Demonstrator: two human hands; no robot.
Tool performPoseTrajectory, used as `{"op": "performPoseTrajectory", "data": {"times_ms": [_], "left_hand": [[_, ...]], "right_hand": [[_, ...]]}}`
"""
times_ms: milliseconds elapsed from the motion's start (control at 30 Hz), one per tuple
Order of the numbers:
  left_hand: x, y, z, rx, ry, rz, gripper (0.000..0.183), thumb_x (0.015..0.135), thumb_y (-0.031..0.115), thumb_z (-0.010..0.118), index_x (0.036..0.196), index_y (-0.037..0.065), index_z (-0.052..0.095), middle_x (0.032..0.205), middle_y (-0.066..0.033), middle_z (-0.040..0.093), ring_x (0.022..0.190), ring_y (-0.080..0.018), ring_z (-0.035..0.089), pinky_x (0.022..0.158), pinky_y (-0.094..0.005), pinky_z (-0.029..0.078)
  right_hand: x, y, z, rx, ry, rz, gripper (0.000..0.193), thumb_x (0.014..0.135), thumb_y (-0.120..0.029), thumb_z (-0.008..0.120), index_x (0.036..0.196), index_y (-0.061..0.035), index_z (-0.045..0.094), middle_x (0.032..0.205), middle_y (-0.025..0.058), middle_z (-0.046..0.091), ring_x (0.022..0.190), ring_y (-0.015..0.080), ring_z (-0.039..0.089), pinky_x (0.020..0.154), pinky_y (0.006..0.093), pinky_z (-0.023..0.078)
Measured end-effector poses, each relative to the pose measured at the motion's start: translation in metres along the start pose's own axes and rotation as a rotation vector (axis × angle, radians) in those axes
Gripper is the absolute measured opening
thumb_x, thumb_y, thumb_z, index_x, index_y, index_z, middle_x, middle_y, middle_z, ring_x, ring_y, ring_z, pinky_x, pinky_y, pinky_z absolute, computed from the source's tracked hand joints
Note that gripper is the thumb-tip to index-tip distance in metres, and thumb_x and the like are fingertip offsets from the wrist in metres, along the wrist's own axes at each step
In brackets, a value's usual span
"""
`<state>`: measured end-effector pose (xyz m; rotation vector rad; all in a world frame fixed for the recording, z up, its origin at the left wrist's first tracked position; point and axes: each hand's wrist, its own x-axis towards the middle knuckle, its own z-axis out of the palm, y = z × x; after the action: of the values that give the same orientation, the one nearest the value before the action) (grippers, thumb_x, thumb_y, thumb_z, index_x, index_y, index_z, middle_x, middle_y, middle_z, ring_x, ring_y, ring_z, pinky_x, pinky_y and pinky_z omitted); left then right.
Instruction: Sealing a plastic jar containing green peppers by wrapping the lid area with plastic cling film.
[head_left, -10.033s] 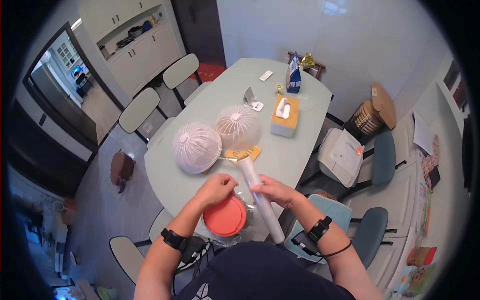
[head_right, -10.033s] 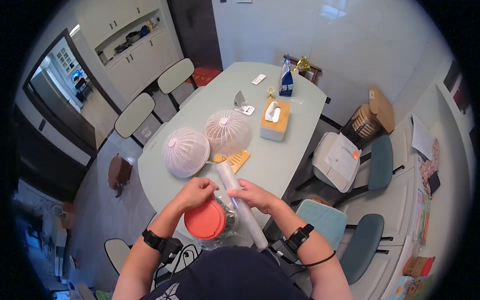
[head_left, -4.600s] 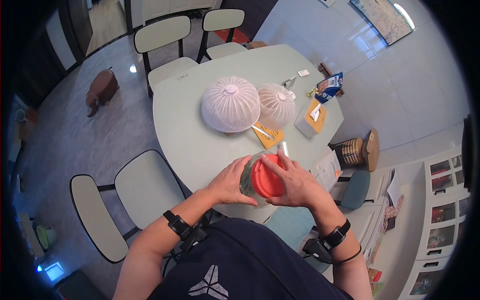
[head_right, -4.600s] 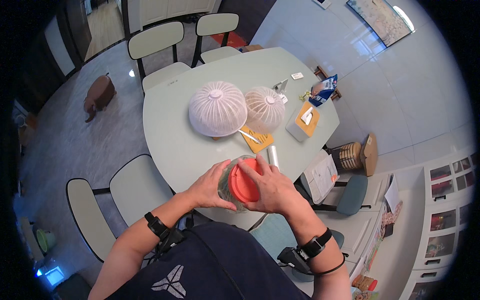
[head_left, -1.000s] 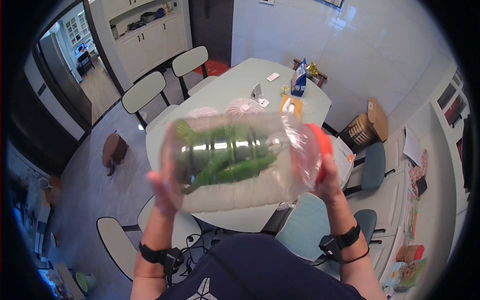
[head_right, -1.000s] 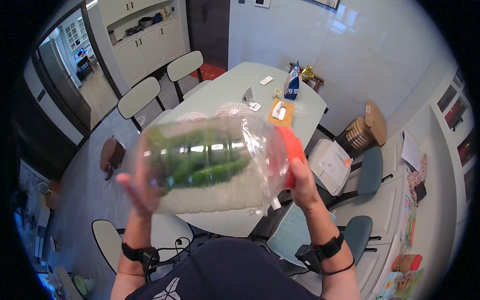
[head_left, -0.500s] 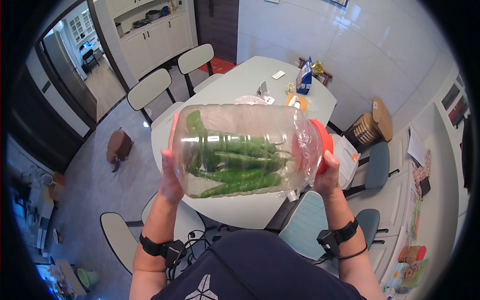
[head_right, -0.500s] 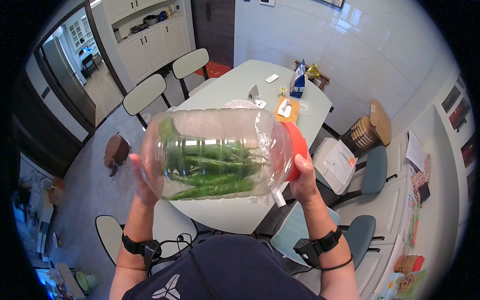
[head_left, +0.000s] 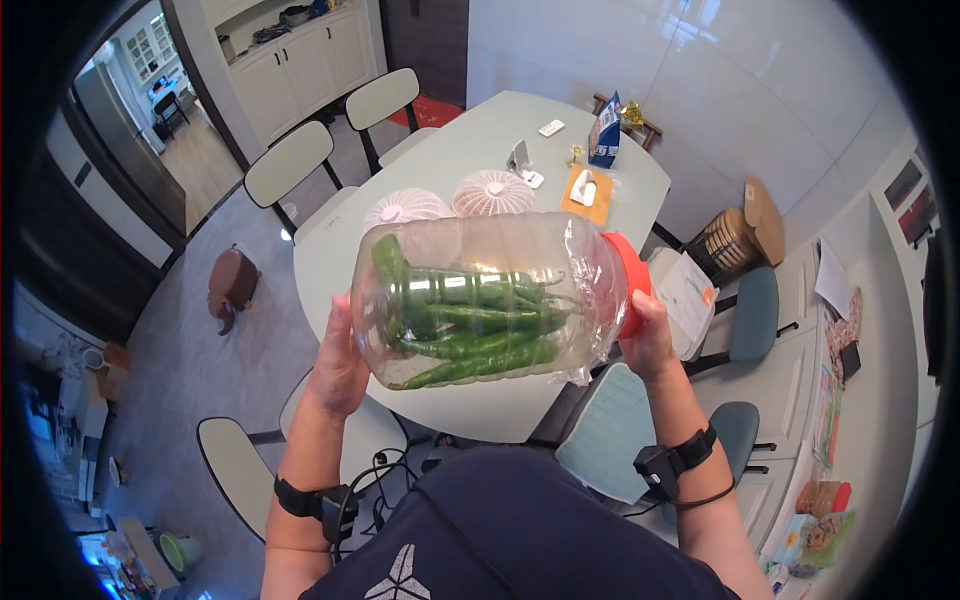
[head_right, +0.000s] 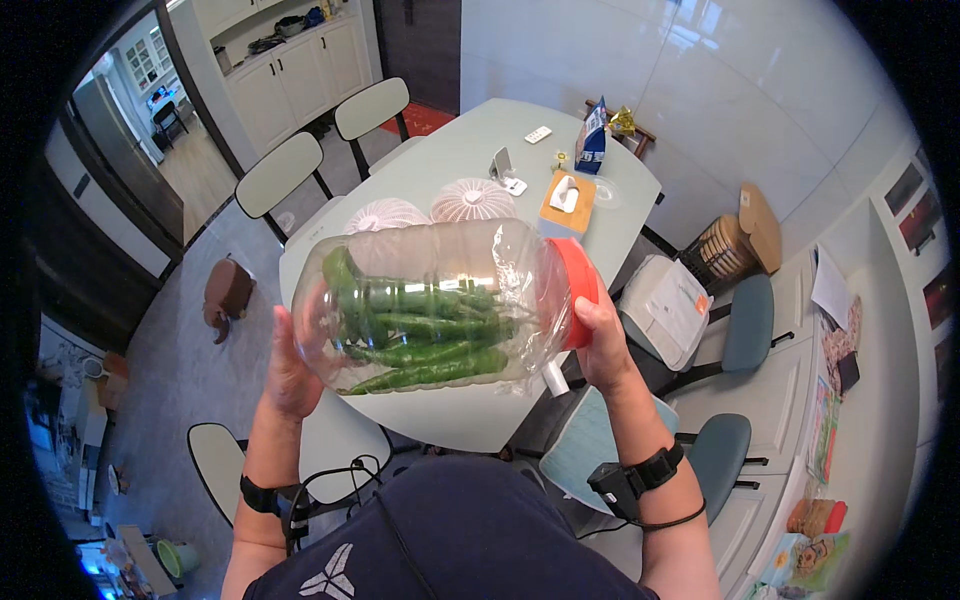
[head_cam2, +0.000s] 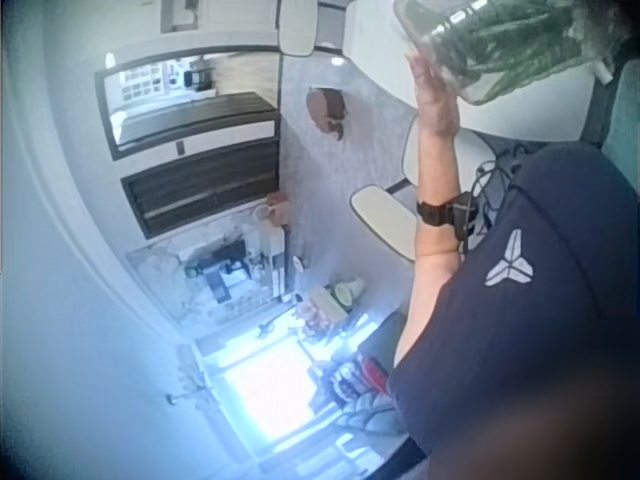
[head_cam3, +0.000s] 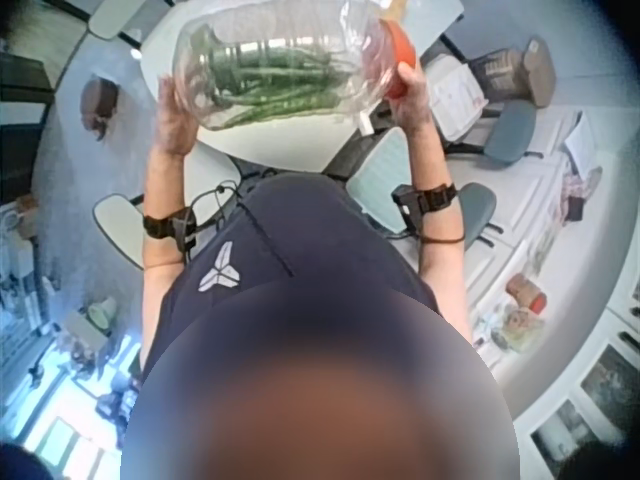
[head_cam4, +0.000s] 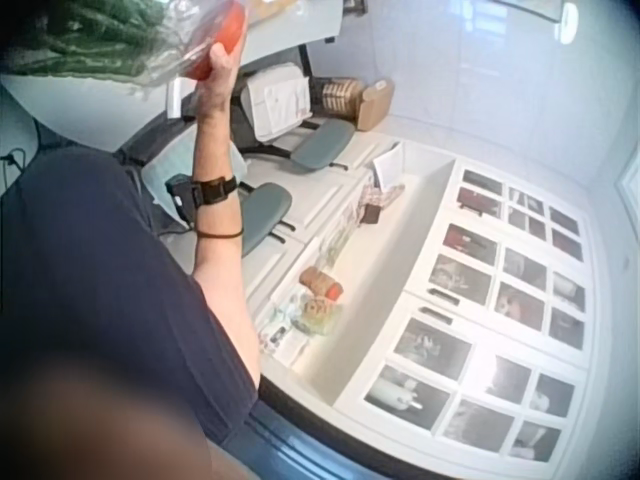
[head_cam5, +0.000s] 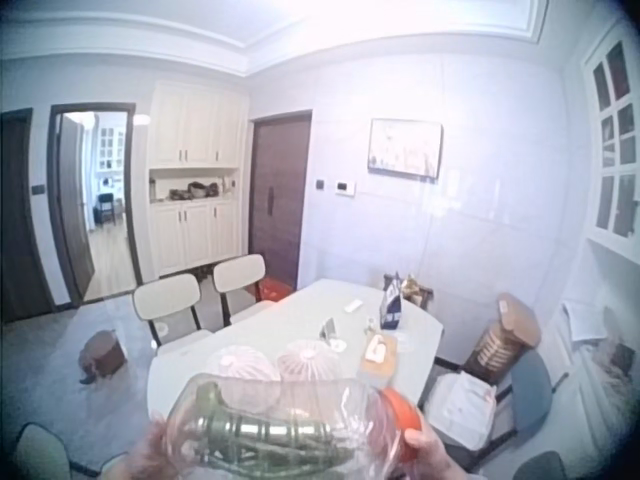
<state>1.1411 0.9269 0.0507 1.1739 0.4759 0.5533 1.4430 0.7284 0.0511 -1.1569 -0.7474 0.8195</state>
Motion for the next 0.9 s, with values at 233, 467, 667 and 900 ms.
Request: {"op": "performPoseTrajectory", "data": {"times_ms": [233, 467, 667, 900], "left_hand": [[-0.002, 0.001, 0.003, -0.065, 0.042, -0.044, 0.082, 0.1, 0.071, 0.035, 0.156, 0.01, 0.034, 0.148, -0.01, 0.05, 0.133, -0.0243, 0.051, 0.108, -0.0459, 0.044], [-0.003, -0.013, -0.008, -0.14, -0.032, -0.069, 0.083, 0.101, 0.069, 0.032, 0.157, 0.008, 0.03, 0.153, -0.01, 0.044, 0.14, -0.0247, 0.043, 0.111, -0.0482, 0.04], [-0.018, 0.01, 0.002, 0.208, 0.033, 0.354, 0.124, 0.081, 0.093, 0.033, 0.161, 0.001, 0.009, 0.167, -0.0132, 0.017, 0.154, -0.0288, 0.016, 0.123, -0.0453, 0.02], [-0.007, 0.024, 0.013, 0.097, 0.04, 0.275, 0.133, 0.064, 0.081, 0.07, 0.159, 0.005, 0.016, 0.159, -0.0161, 0.028, 0.147, -0.0308, 0.03, 0.12, -0.0476, 0.027]], "right_hand": [[-0.002, 0.011, -0.005, 0.055, 0.001, 0.028, 0.075, 0.099, -0.052, 0.049, 0.155, -0.0053, 0.033, 0.15, 0.0106, 0.048, 0.138, 0.0231, 0.046, 0.117, 0.0394, 0.035], [-0.004, 0.016, 0.0, 0.117, 0.062, 0.087, 0.069, 0.105, -0.054, 0.038, 0.155, -0.0063, 0.033, 0.153, 0.0107, 0.045, 0.14, 0.0237, 0.044, 0.117, 0.0407, 0.036], [-0.01, -0.01, 0.011, 0.114, -0.002, -0.227, 0.086, 0.091, -0.056, 0.056, 0.156, -0.0065, 0.028, 0.156, 0.0141, 0.038, 0.144, 0.0267, 0.038, 0.12, 0.0412, 0.03], [-0.004, -0.016, 0.02, 0.024, -0.011, -0.05, 0.098, 0.089, -0.062, 0.058, 0.159, -0.005, 0.02, 0.159, 0.0139, 0.033, 0.147, 0.0268, 0.033, 0.122, 0.0429, 0.026]]}}
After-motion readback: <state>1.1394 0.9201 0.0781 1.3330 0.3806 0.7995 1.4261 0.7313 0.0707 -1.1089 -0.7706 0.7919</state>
